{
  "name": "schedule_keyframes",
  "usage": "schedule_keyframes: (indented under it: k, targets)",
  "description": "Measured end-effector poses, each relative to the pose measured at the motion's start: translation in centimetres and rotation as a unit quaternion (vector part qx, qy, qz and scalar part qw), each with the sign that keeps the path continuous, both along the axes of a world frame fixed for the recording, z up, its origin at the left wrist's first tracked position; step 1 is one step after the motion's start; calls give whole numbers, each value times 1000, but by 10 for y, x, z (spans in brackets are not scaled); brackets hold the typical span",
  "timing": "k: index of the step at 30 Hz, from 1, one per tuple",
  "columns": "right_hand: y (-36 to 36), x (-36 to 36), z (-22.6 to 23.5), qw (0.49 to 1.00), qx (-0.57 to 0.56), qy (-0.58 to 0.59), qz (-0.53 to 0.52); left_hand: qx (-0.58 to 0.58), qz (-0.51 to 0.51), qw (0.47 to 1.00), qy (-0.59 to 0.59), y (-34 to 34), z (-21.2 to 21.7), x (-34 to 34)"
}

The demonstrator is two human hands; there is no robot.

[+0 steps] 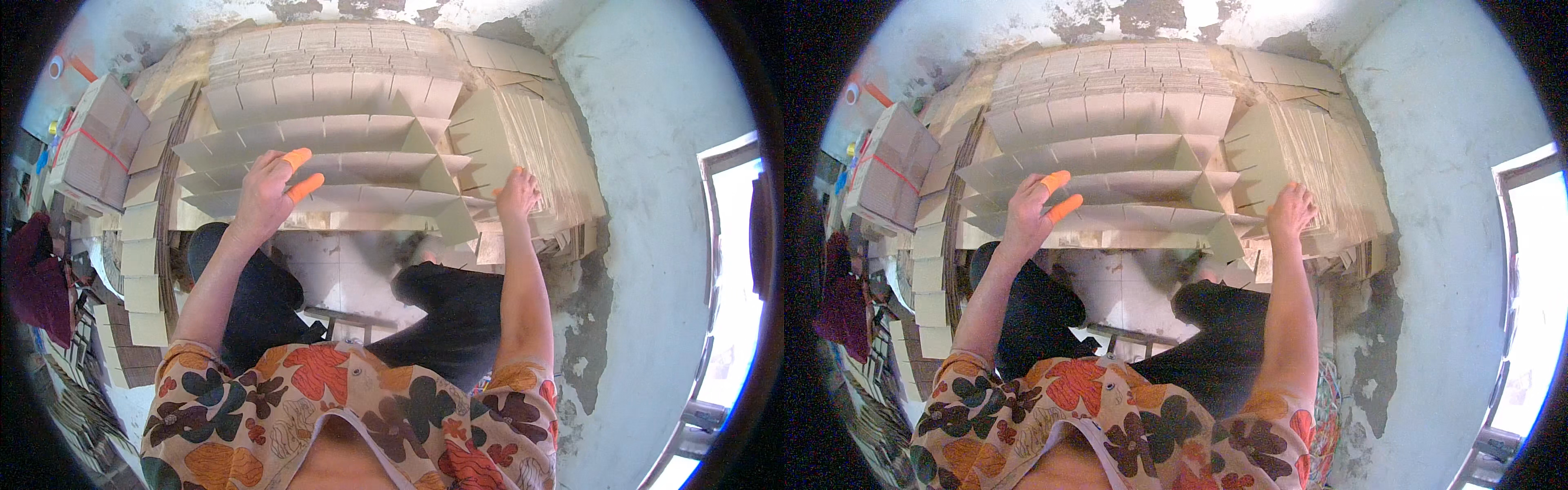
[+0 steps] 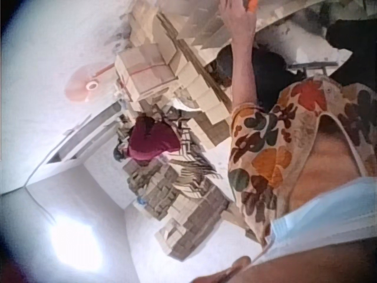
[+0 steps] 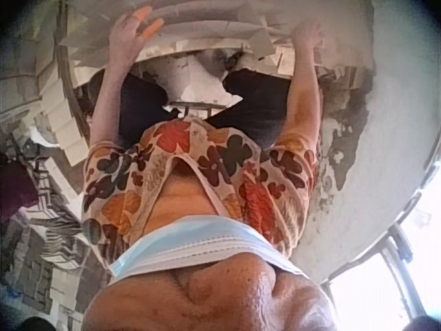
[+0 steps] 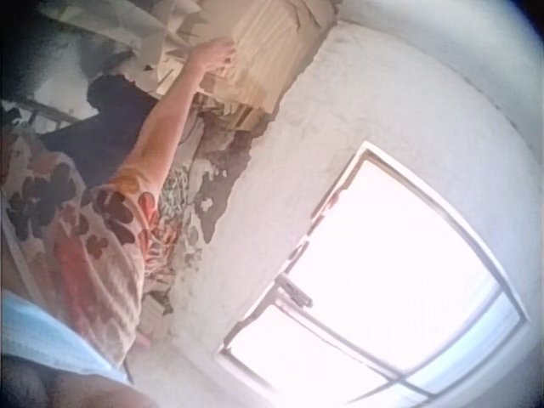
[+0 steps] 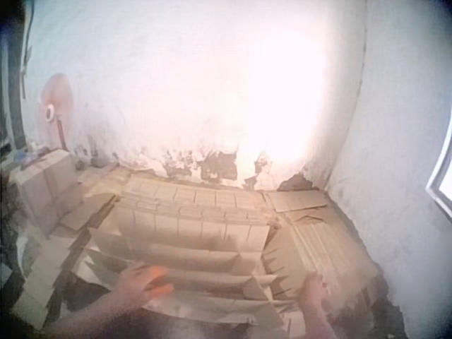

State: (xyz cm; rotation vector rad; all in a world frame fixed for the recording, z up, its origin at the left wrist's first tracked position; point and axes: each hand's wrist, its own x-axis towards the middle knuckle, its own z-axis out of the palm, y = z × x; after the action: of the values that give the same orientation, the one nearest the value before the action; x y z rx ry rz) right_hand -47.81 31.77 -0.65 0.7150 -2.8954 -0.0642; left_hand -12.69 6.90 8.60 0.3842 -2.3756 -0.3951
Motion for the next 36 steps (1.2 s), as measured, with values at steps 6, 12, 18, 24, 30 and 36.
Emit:
schedule_keyframes:
  k: [6, 12, 18, 24, 30, 36]
  targets:
    - [8, -3, 11, 993, -111, -7, -39, 2, 13, 1000, 23, -3, -9, 2]
    - [16, -14, 19, 987, -155, -25, -37, 19, -8, 1000, -8, -1, -18, -2]
    - [24, -2, 52, 906, -419, 47, 34, 41, -27, 995, -89, 6, -28, -20]
    - [-5, 91, 166, 907, -406, 11, 112, 54, -66, 988, -130, 6, -55, -29]
    - [-13, 116, 152, 895, -339, -114, 268, 27, -109, 990, -83, 16, -57, -36]
    - [-23, 118, 136, 903, -286, -114, 301, 19, -91, 990, -104, 19, -57, -33]
